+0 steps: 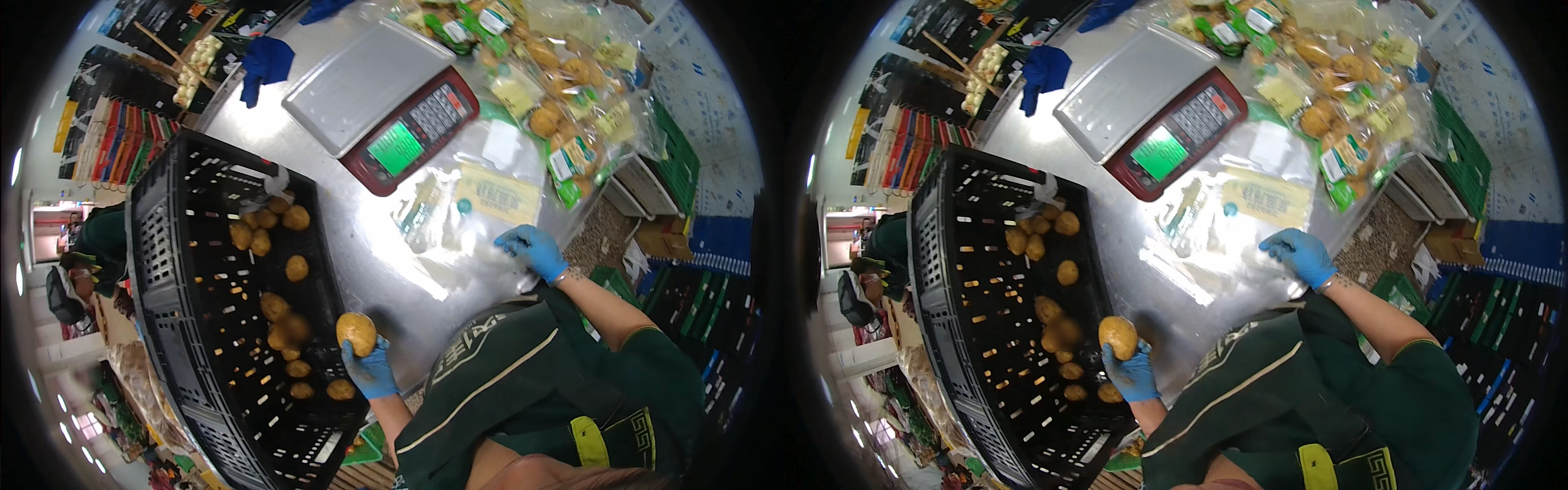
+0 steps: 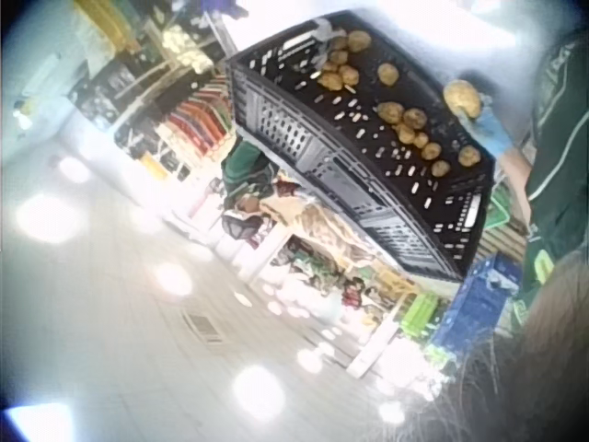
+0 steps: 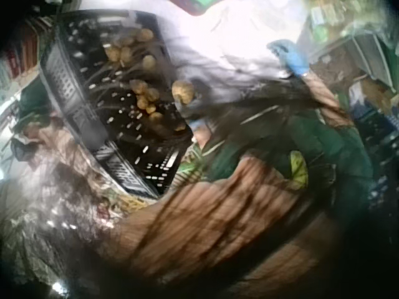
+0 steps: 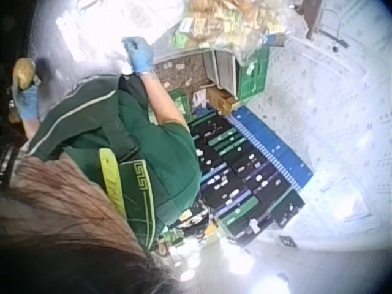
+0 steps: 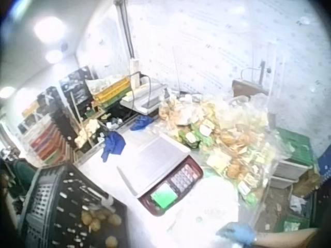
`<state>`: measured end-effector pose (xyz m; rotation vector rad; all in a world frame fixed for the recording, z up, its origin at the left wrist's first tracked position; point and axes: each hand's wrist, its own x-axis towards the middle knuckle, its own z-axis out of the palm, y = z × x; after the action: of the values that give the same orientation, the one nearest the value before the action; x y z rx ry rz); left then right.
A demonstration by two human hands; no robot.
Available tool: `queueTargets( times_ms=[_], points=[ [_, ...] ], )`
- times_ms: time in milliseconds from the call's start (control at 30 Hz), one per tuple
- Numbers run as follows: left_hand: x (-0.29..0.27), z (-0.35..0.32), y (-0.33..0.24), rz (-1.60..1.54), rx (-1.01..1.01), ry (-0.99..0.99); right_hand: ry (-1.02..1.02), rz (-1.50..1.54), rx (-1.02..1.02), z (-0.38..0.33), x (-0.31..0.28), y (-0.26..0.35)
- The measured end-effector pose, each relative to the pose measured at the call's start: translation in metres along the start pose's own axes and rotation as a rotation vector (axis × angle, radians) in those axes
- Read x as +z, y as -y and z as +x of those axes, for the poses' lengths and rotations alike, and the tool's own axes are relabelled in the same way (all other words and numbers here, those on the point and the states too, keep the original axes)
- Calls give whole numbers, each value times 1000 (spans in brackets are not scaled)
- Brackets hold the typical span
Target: The person places potatoes from a crate into plastic bags, weighs the bags on a scale, and sets the filled bags aside.
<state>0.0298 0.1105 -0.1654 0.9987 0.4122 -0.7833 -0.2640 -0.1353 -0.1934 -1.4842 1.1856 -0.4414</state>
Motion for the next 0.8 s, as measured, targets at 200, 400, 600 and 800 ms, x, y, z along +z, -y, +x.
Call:
queueTargets(
  times_ms=[200,400,600,800],
  points=[
    [-5,-24,-2,-68,-112,225,-199,-598,-276,1,20,14],
    [-40,-30,-5,-459,-331,349,-33,-412,-76,39,6,-42],
    [-91,-27,-18,-301,-56,178,-112,-505,-185,43,22,-29],
    [-90,-41,-21,898,323,-190,-115,-430,-143,78,-18,-65]
  ],
)
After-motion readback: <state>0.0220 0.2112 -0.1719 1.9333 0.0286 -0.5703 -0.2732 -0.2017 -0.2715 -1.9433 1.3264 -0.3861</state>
